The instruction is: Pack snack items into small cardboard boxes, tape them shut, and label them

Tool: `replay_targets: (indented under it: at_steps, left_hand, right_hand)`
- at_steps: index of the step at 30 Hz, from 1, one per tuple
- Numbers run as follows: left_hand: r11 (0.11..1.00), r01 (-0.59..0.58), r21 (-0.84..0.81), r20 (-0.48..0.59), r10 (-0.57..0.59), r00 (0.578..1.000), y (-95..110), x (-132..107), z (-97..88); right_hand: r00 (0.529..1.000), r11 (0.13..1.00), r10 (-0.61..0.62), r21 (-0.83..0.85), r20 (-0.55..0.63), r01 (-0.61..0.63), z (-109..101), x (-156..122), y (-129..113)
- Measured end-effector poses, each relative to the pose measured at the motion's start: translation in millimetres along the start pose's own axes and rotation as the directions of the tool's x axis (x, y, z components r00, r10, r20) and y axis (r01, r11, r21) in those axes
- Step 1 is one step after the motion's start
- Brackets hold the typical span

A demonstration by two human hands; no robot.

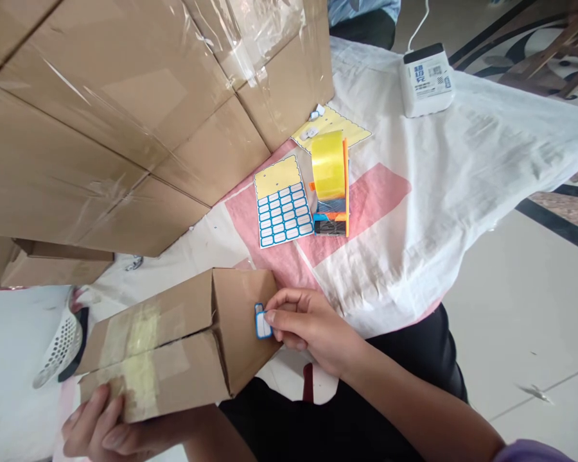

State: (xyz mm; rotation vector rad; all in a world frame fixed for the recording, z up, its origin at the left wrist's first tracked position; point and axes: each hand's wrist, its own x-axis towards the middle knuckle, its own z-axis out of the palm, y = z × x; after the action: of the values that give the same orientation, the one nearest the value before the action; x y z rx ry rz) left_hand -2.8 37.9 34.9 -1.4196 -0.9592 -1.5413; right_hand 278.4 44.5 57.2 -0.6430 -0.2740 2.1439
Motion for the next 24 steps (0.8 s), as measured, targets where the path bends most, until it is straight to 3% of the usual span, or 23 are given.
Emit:
replay_targets:
  at_steps: [4,11,17,22,24]
  left_hand:
    - [0.998,0.034,0.049,0.009,-0.034,0.999,1.6,0.4,-1.5]
    - [0.997,-0.068,-0.031,-0.016,0.068,0.998,-11.7,-0.5,0.6]
    - [1.000,0.018,-0.021,-0.004,-0.018,1.000,1.8,2.4,0.3]
    - [1.000,0.013,0.002,-0.016,-0.013,1.000,6.0,3.1,3.3]
    - [1.000,0.029,0.009,-0.013,-0.029,0.999,9.6,4.4,6.9]
  right_hand:
    - [0.999,0.999,-0.014,-0.032,-0.031,0.013,1.3,2.3,2.0]
    - [0.990,0.989,-0.105,-0.112,-0.092,0.094,2.0,7.0,9.8]
    - [0.991,0.990,-0.104,-0.110,-0.089,0.094,2.3,6.8,8.4]
    - [0.991,0.985,-0.101,-0.149,-0.087,0.087,3.3,6.6,9.2]
    - [0.981,0.969,-0.161,-0.207,-0.107,0.136,2.1,6.2,10.3]
